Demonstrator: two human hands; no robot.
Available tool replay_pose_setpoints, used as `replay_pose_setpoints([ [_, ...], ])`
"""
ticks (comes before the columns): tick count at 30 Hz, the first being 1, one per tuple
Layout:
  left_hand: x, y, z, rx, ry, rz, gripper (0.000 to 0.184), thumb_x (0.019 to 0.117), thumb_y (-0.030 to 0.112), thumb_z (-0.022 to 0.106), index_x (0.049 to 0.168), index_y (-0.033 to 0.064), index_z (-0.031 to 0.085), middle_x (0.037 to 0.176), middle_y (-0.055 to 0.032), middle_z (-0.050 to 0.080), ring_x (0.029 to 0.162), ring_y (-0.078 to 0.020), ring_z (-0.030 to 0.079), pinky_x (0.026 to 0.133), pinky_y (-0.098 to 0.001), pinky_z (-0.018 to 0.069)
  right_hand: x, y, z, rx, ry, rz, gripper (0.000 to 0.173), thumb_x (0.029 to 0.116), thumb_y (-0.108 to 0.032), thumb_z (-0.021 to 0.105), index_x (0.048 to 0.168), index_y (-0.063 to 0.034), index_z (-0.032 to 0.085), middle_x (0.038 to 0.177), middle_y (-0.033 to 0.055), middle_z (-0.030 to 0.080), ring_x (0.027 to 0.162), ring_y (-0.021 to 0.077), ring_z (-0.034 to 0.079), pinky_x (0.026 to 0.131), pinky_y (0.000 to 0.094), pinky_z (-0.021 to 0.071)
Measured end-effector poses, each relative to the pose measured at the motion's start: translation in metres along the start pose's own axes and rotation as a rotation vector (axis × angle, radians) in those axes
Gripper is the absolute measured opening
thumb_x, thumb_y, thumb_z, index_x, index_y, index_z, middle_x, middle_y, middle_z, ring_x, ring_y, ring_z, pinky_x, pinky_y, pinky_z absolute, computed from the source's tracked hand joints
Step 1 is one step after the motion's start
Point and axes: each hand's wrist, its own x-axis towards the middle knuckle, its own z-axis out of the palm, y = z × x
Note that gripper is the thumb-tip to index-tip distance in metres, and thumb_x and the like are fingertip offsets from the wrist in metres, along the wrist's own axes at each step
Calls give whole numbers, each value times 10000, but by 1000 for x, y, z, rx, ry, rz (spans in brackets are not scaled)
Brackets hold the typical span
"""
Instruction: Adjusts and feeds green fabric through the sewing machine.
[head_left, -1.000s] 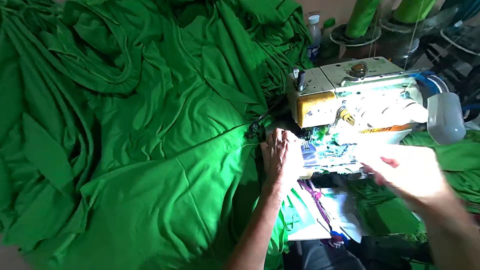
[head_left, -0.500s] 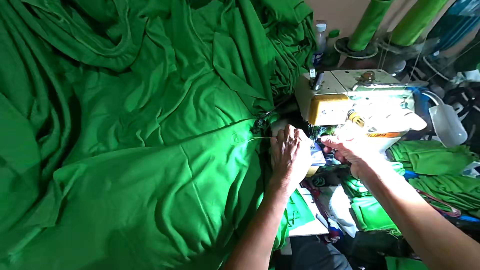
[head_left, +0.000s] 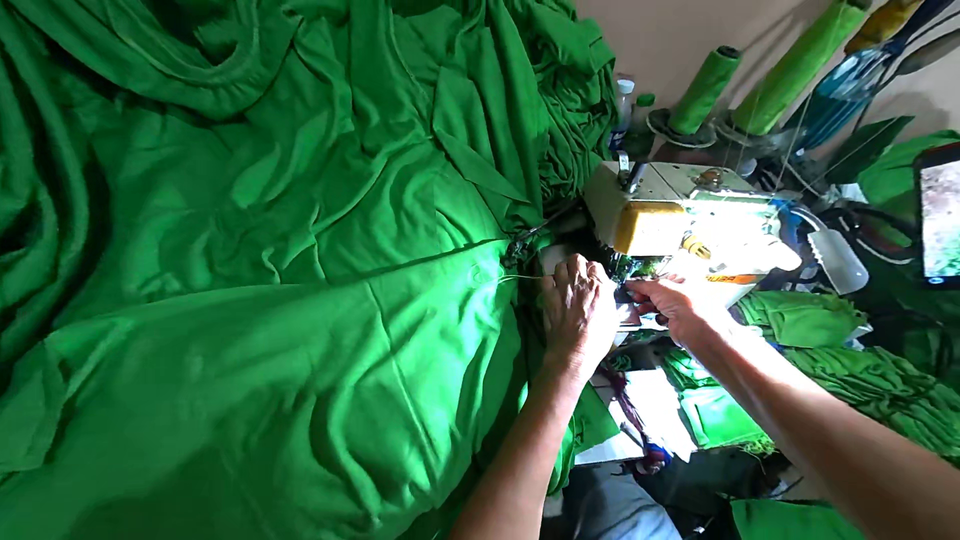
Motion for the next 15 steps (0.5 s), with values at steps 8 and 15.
replay_pose_setpoints([
  [8,0,0,-3,22,-24,13,238,1010,196,607,1125,0,680,1244,-216,609,1215,-391,552,971,-542,429,-9,17,-2,-31,-7,-162,145,1054,-96,535,977,-5,616,666,-23,502,513,24,469,513,171,419],
  [15,-1,1,-1,31,12,6,222,1010,158,588,1137,1,680,1233,-226,613,1192,-398,569,949,-545,444,-8,19,-1,85,35,-146,201,1062,-130,539,870,-71,527,669,-24,513,475,21,459,471,163,419],
])
